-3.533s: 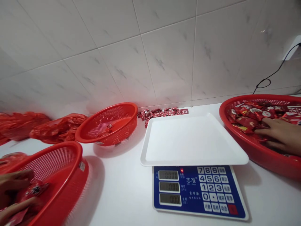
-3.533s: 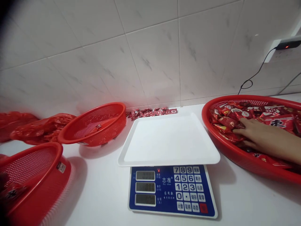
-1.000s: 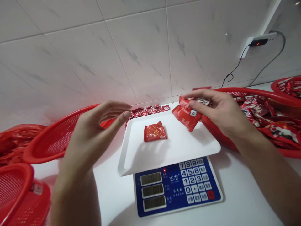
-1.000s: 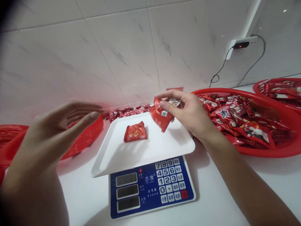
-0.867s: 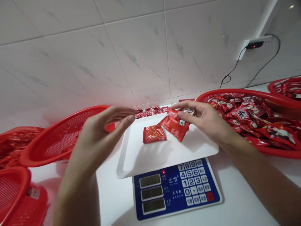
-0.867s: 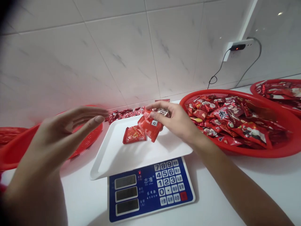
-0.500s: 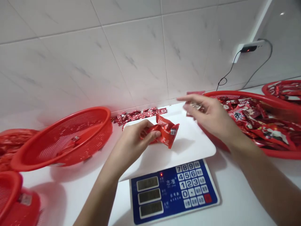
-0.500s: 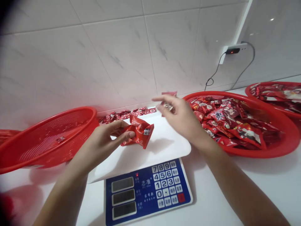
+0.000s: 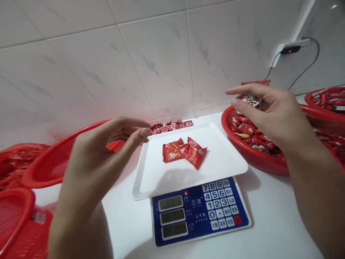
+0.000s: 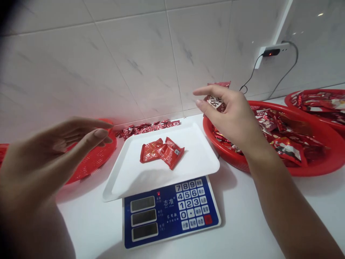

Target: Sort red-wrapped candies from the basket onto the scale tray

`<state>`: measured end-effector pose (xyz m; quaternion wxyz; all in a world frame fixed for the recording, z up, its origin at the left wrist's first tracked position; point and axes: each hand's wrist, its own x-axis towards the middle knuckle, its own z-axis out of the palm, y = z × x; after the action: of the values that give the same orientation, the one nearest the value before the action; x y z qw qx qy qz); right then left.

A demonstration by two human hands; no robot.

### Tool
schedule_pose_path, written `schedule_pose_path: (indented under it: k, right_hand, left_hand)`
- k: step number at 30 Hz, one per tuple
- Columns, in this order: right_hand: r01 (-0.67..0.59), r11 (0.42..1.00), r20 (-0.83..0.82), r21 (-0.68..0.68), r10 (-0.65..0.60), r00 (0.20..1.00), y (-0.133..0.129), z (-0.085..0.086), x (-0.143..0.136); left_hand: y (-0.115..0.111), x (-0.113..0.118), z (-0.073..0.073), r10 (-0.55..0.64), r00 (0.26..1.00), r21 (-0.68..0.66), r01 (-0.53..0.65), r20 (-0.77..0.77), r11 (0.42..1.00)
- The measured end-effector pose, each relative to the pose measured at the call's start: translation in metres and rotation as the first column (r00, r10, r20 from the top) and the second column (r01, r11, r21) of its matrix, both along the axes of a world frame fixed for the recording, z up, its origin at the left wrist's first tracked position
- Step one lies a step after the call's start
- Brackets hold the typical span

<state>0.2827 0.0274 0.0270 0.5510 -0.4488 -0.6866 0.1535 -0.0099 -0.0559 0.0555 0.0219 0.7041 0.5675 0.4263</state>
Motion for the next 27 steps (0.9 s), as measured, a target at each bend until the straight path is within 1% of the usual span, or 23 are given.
schedule_pose_path:
  k: [4,6,8,11,13,15,18,20,21,22,23,25,27]
  right_hand:
    - [-0.023,1.0,-0.028,-0.021,0.023,0.999,-0.01,0.003,-0.005]
    - [-0.093,0.993,-0.071,-0.069,0.089,0.994,-0.018,0.005,-0.011]
    - [-0.219,0.965,-0.112,-0.141,0.204,0.973,-0.027,0.005,-0.019]
    - [-0.411,0.888,-0.097,-0.209,0.399,0.912,-0.037,0.001,-0.03]
    - [-0.522,0.826,-0.065,-0.212,0.521,0.851,-0.041,-0.003,-0.038]
    - [-0.62,0.752,-0.075,-0.223,0.621,0.78,-0.043,-0.007,-0.044]
    - [-0.725,0.641,-0.203,-0.25,0.698,0.687,-0.05,-0.009,-0.053]
    - [-0.761,0.593,-0.293,-0.263,0.702,0.649,-0.057,-0.008,-0.058]
    - [-0.765,0.585,-0.313,-0.269,0.698,0.644,-0.061,-0.007,-0.061]
    - [-0.761,0.587,-0.305,-0.275,0.698,0.648,-0.065,-0.006,-0.064]
    - [-0.753,0.597,-0.283,-0.278,0.698,0.658,-0.069,-0.005,-0.066]
    - [-0.724,0.639,-0.215,-0.261,0.693,0.689,-0.071,-0.004,-0.068]
    - [-0.677,0.692,-0.14,-0.251,0.666,0.733,-0.065,-0.002,-0.061]
  left_hand:
    - [-0.008,0.007,0.0,-0.032,0.999,0.059,0.034,-0.032,0.998]
    - [-0.01,0.012,-0.001,-0.065,0.997,0.064,0.067,-0.036,0.996]
    - [-0.011,0.017,-0.003,-0.102,0.993,0.058,0.105,-0.054,0.993]
    - [-0.011,0.027,-0.007,-0.156,0.983,0.025,0.159,-0.097,0.987]
    - [-0.01,0.035,-0.011,-0.206,0.97,0.003,0.208,-0.126,0.978]
    - [-0.009,0.041,-0.015,-0.259,0.953,-0.008,0.261,-0.156,0.965]
    - [-0.006,0.047,-0.021,-0.282,0.947,-0.008,0.284,-0.152,0.959]
    - [-0.005,0.046,-0.026,-0.265,0.954,-0.012,0.266,-0.141,0.964]
    - [-0.004,0.044,-0.028,-0.251,0.957,-0.008,0.253,-0.143,0.968]
    - [-0.004,0.04,-0.032,-0.236,0.959,-0.006,0.238,-0.154,0.971]
    - [-0.003,0.037,-0.035,-0.222,0.962,0.025,0.229,-0.158,0.973]
    - [-0.004,0.03,-0.039,-0.196,0.969,0.052,0.205,-0.151,0.977]
    - [-0.006,0.024,-0.038,-0.171,0.974,0.028,0.177,-0.146,0.984]
